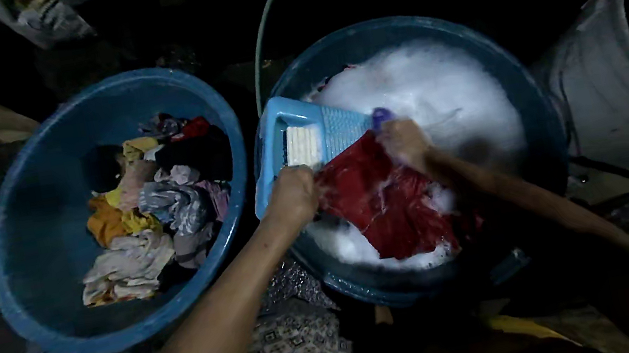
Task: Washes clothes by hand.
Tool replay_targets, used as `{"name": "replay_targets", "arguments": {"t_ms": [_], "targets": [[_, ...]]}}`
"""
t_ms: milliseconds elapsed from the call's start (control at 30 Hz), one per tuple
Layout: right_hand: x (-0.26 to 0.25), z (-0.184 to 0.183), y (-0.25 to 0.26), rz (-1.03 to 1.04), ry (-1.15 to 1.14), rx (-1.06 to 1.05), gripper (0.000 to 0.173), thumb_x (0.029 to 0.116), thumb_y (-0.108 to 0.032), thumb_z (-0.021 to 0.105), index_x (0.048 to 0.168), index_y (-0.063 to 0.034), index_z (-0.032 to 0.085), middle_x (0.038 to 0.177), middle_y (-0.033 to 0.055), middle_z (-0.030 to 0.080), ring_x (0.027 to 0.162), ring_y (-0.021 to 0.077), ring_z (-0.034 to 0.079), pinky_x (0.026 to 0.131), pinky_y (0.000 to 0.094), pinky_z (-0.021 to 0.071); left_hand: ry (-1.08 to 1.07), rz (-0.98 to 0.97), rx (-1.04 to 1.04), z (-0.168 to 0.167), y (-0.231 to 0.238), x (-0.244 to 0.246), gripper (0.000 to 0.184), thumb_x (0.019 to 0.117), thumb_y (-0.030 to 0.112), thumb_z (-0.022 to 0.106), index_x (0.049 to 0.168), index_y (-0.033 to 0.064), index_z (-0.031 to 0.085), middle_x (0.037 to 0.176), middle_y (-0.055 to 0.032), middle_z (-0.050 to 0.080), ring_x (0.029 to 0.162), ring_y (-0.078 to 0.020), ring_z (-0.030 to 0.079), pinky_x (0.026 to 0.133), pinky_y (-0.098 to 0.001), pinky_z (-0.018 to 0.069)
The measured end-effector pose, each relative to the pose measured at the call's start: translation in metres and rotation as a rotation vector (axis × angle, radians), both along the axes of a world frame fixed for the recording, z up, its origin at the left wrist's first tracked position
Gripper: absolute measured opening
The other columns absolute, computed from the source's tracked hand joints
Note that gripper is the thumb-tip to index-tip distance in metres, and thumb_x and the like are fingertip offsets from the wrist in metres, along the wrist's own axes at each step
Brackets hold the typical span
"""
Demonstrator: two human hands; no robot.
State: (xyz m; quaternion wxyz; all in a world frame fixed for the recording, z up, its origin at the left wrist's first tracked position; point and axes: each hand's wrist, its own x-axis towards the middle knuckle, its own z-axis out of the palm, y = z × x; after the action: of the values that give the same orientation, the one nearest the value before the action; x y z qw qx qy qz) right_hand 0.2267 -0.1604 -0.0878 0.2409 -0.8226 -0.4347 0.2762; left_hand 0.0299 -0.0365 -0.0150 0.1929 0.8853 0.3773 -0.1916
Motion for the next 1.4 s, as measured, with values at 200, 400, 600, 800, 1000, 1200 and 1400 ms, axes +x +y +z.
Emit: {"name": "replay_targets", "arguments": {"t_ms": [200,400,600,800,1000,1200,1400], "targets": [[-0.030,-0.022,0.008,0.138,0.004,0.037,0.029,0.1053,-0.027,0.055,0.120,-0.0085,0.072,0.116,0.0185,0.071,0.108,0.0378,0.068,0.094,0.0620,0.0532,0.023,-0.013,0.004,0.001,-0.001,0.002,0.021,0.0994,0.013,0.065,0.108,-0.0057,0.068,0.110,-0.0264,0.066,0.108,-0.0428,0.065,0.093,-0.0579,0.0529],[-0.044,0.033,0.005,0.157,-0.082,0.055,0.023,0.1035,-0.019,0.056,0.112,-0.0038,0.071,0.107,0.0202,0.070,0.101,0.0382,0.069,0.086,0.0606,0.0555,0.047,-0.016,-0.037,0.002,0.002,0.009,0.021,0.0995,0.012,0.064,0.109,-0.0061,0.068,0.109,-0.0266,0.068,0.106,-0.0434,0.066,0.092,-0.0599,0.0525],[0.002,-0.031,0.007,0.117,-0.063,-0.047,0.033,0.1075,-0.026,0.051,0.124,-0.0036,0.069,0.122,0.0237,0.068,0.113,0.0439,0.066,0.095,0.0652,0.0509,0.063,0.013,-0.045,-0.002,0.001,0.006,0.024,0.1001,0.014,0.063,0.111,-0.0062,0.067,0.114,-0.0265,0.066,0.112,-0.0422,0.064,0.097,-0.0588,0.0511],[0.024,-0.015,0.014,-0.051,-0.080,-0.145,0.029,0.1035,-0.022,0.059,0.122,-0.0003,0.066,0.119,0.0265,0.068,0.113,0.0452,0.065,0.094,0.0646,0.0509,-0.020,-0.226,-0.002,-0.008,0.006,0.021,0.023,0.1008,0.018,0.064,0.111,-0.0013,0.072,0.112,-0.0210,0.071,0.117,-0.0409,0.061,0.104,-0.0578,0.0441],[-0.020,0.026,-0.026,-0.048,0.273,0.145,0.024,0.0971,-0.004,0.060,0.118,-0.0066,0.072,0.126,0.0213,0.062,0.109,0.0340,0.063,0.090,0.0534,0.0533,-0.672,-0.306,-0.360,0.022,-0.021,0.028,0.022,0.1069,0.015,0.053,0.107,0.0025,0.071,0.084,-0.0066,0.069,0.064,-0.0108,0.060,0.061,-0.0293,0.0528],[-0.015,0.161,-0.084,-0.301,0.575,0.821,0.034,0.0982,-0.007,0.050,0.066,-0.0153,0.057,0.060,-0.0079,0.056,0.054,0.0008,0.051,0.050,0.0205,0.0444,-0.547,-0.440,-0.508,0.030,-0.040,0.037,0.025,0.0950,0.022,0.072,0.111,0.0021,0.070,0.096,-0.0085,0.070,0.086,-0.0141,0.066,0.082,-0.0380,0.0560],[-0.003,0.249,-0.122,-0.166,0.761,1.240,0.033,0.1029,-0.006,0.039,0.080,-0.0140,0.061,0.076,-0.0037,0.063,0.071,0.0056,0.062,0.067,0.0237,0.0558,-0.396,-0.680,-0.440,0.036,-0.061,0.041,0.021,0.0937,0.022,0.071,0.096,0.0020,0.076,0.101,-0.0133,0.071,0.112,-0.0337,0.056,0.096,-0.0578,0.0401]]}}
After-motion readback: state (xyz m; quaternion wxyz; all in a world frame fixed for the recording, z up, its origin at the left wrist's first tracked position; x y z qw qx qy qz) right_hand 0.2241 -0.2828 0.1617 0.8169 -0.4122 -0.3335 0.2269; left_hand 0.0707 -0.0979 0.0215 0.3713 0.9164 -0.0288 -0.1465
